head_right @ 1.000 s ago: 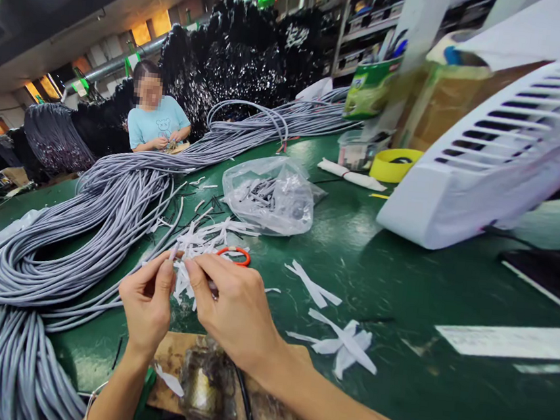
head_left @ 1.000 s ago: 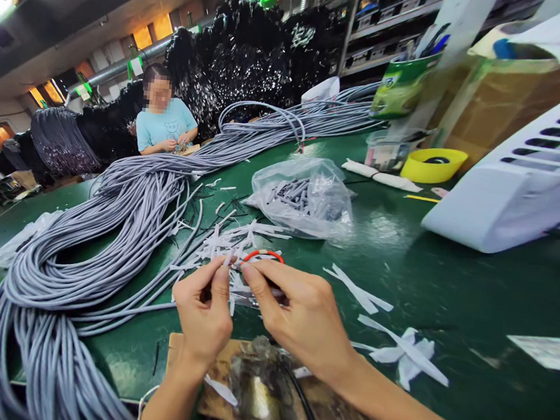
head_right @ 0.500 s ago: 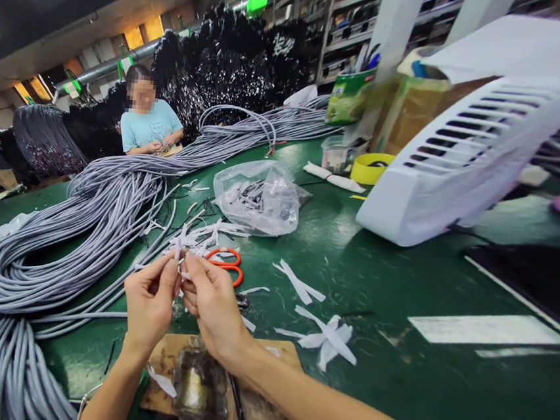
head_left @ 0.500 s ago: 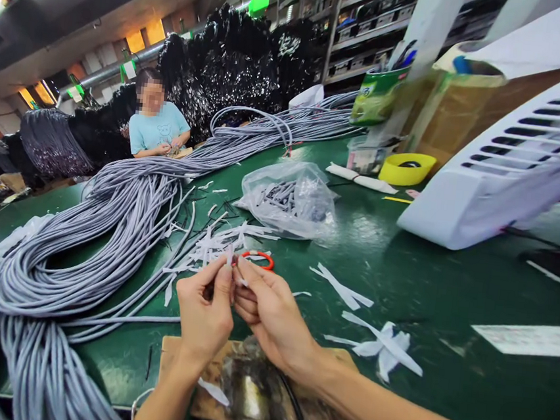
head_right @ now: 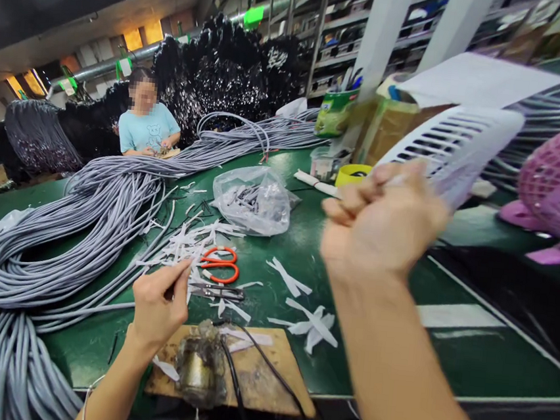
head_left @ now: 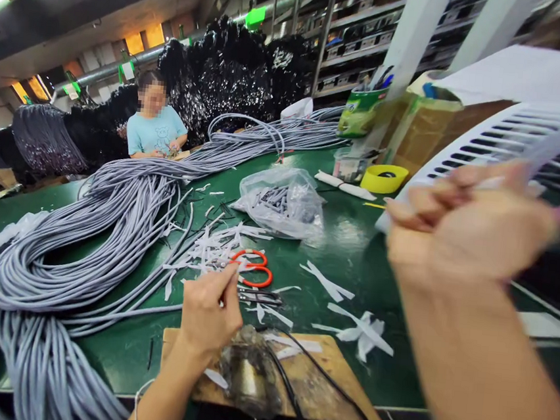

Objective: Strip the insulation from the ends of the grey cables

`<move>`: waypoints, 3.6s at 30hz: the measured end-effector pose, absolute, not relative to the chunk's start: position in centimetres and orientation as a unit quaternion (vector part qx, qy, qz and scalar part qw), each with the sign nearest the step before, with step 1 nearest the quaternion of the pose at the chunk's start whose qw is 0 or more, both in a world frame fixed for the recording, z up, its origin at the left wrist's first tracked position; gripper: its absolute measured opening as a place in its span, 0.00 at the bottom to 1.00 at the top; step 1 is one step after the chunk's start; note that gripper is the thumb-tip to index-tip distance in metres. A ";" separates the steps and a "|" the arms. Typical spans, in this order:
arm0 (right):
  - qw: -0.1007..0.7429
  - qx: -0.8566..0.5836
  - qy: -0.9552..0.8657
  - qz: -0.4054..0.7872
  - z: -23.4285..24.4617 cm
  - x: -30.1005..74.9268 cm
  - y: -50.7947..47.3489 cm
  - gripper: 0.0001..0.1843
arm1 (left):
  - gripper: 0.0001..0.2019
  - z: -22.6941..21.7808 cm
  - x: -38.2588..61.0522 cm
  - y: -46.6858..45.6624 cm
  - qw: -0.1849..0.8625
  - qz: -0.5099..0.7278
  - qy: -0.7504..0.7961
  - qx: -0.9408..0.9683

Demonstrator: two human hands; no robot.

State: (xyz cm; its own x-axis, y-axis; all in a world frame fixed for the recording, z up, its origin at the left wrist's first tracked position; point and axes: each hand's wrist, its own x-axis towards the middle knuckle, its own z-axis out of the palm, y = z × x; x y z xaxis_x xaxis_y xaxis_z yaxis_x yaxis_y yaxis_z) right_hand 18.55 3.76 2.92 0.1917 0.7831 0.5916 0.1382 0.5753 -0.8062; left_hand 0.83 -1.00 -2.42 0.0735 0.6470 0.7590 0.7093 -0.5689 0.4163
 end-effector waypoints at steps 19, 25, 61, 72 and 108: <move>0.375 -0.330 -0.739 0.452 -0.2 15.9 5.9 0.10 | 0.11 -0.7 -0.1 0.7 -0.090 -0.384 -0.416 -0.820; 0.341 -0.314 -0.663 0.587 -1.2 15.6 5.7 0.15 | 0.10 -1.5 0.3 0.7 -0.118 -0.474 -0.417 -0.766; 0.413 -0.306 -0.812 0.276 -1.9 15.2 5.4 0.11 | 0.08 -2.4 -0.6 2.1 -0.183 -0.662 -0.458 -0.565; 0.118 -0.437 -0.889 0.063 -3.2 16.8 6.3 0.06 | 0.15 -3.2 -0.9 3.4 -0.252 -0.581 -0.536 -0.558; 0.478 -0.274 -0.827 -0.117 -4.4 13.9 4.3 0.20 | 0.19 -0.5 -2.9 1.4 -0.787 -0.340 -0.322 -0.402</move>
